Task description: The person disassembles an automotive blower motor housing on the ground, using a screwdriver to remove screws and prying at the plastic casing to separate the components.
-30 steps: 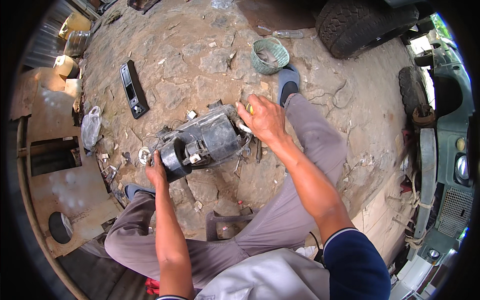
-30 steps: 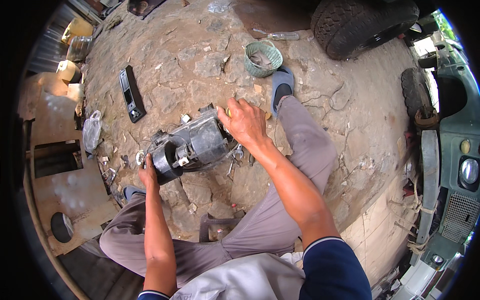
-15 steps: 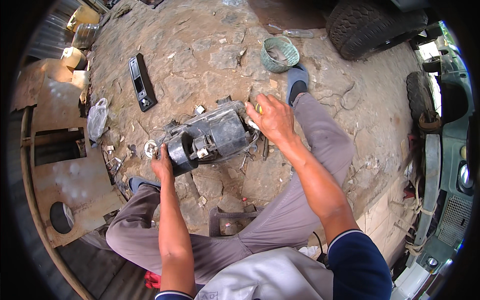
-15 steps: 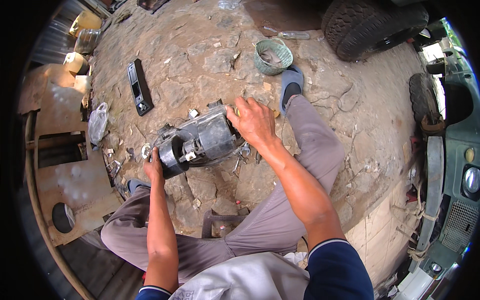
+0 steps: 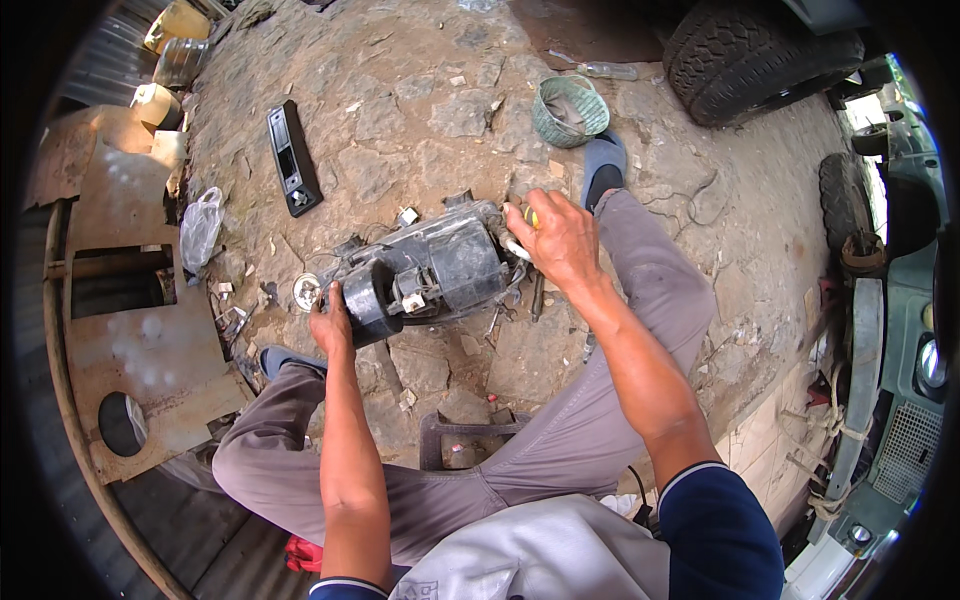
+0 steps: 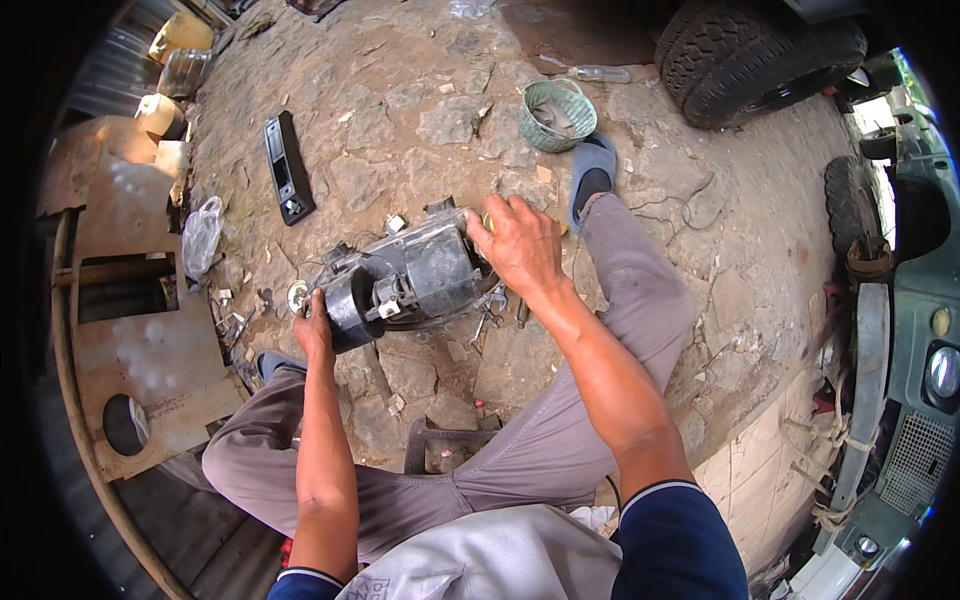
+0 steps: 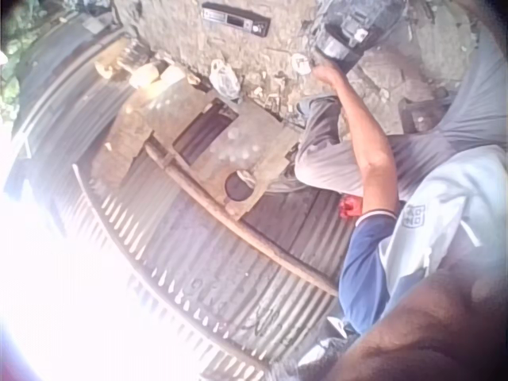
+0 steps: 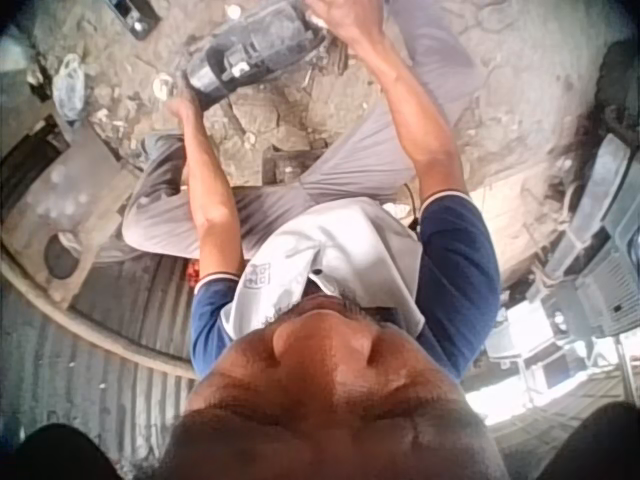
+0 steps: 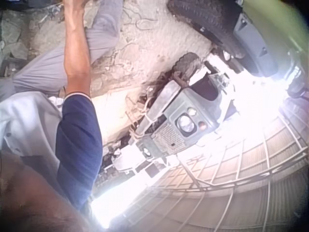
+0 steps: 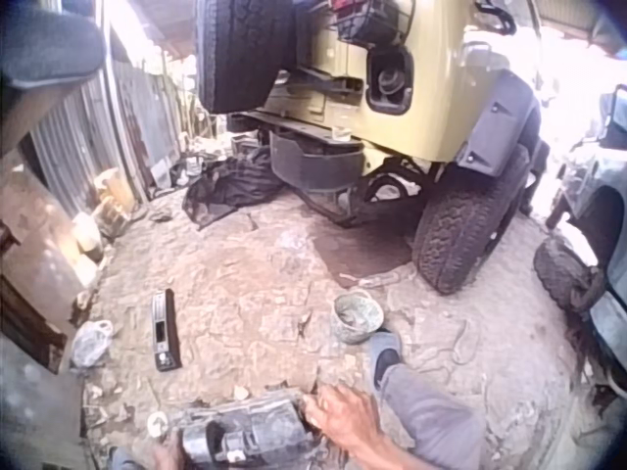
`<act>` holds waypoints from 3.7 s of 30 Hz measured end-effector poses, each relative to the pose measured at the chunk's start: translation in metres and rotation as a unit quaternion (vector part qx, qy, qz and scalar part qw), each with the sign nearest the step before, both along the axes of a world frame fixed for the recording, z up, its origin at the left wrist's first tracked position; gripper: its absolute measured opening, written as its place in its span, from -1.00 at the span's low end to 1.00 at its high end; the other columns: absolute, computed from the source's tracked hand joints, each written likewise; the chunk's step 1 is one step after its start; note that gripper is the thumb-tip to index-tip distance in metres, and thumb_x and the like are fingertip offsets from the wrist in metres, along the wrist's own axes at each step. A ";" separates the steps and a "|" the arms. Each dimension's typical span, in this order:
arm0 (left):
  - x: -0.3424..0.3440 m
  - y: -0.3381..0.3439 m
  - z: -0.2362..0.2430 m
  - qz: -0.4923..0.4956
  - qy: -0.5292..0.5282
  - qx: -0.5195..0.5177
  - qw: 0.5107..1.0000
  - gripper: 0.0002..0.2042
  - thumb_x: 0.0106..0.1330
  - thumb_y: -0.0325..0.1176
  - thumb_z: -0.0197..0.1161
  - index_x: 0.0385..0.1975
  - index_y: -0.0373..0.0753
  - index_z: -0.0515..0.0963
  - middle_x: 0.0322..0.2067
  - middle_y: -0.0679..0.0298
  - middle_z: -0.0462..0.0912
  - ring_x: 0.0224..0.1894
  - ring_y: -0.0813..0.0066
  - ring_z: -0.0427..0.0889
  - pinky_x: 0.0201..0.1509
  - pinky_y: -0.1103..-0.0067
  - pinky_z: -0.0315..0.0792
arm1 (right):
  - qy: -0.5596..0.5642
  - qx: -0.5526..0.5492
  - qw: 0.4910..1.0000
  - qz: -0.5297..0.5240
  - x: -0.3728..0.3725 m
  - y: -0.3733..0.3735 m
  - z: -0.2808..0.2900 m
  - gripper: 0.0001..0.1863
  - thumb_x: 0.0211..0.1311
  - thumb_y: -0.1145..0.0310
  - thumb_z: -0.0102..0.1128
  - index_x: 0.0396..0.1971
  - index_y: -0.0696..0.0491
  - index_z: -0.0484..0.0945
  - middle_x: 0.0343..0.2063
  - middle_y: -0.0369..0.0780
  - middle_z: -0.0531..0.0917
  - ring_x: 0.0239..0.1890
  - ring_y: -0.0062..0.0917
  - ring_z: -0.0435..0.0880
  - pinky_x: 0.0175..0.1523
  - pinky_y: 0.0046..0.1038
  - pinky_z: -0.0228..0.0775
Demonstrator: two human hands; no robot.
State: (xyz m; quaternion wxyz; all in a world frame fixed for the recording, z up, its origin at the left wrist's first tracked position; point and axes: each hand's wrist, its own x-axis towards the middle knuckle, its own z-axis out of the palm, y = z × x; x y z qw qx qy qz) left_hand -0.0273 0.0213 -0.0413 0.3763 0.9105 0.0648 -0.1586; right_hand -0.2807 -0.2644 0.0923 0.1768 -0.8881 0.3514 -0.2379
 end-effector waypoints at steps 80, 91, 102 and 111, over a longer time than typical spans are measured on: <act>0.000 -0.010 0.016 0.003 0.012 0.106 0.994 -0.14 0.11 0.38 0.31 0.17 -0.31 0.54 0.09 -0.15 0.63 0.15 -0.14 0.59 0.24 0.18 0.41 | 0.322 -0.063 0.857 0.397 0.038 0.001 0.049 -0.84 0.24 0.45 0.05 -0.19 0.11 0.49 -0.27 0.16 0.59 -0.24 0.08 0.68 -0.18 0.01 0.52; 0.002 -0.010 0.013 -0.008 0.023 0.074 0.997 -0.09 0.09 0.39 0.31 0.21 -0.36 0.52 0.14 -0.15 0.60 0.22 -0.04 0.56 0.31 0.28 0.36 | 0.328 -0.033 0.898 0.292 0.052 -0.012 0.038 -0.71 0.21 0.22 0.21 -0.47 0.16 0.69 -0.40 0.05 0.74 -0.25 -0.10 0.77 -0.11 -0.07 0.59; 0.057 0.025 -0.035 -0.023 0.018 0.060 0.998 -0.10 0.07 0.40 0.36 -0.06 -0.54 0.64 -0.11 -0.11 0.72 -0.10 0.03 0.69 0.08 0.29 0.48 | 0.242 0.141 0.951 0.129 0.069 -0.003 0.062 -0.65 0.42 0.20 0.04 -0.09 0.18 0.61 -0.42 0.01 0.69 -0.29 -0.13 0.75 -0.27 -0.11 0.61; 0.052 -0.028 0.004 -0.002 0.113 -0.040 0.993 -0.10 0.07 0.30 0.46 0.05 -0.57 0.55 0.02 -0.01 0.65 -0.07 0.09 0.68 0.06 0.22 0.57 | 0.286 0.070 0.927 0.230 0.083 -0.024 0.033 -0.69 0.28 0.32 0.09 -0.09 -0.02 0.75 -0.08 -0.17 0.76 -0.01 -0.27 0.74 -0.02 -0.09 0.59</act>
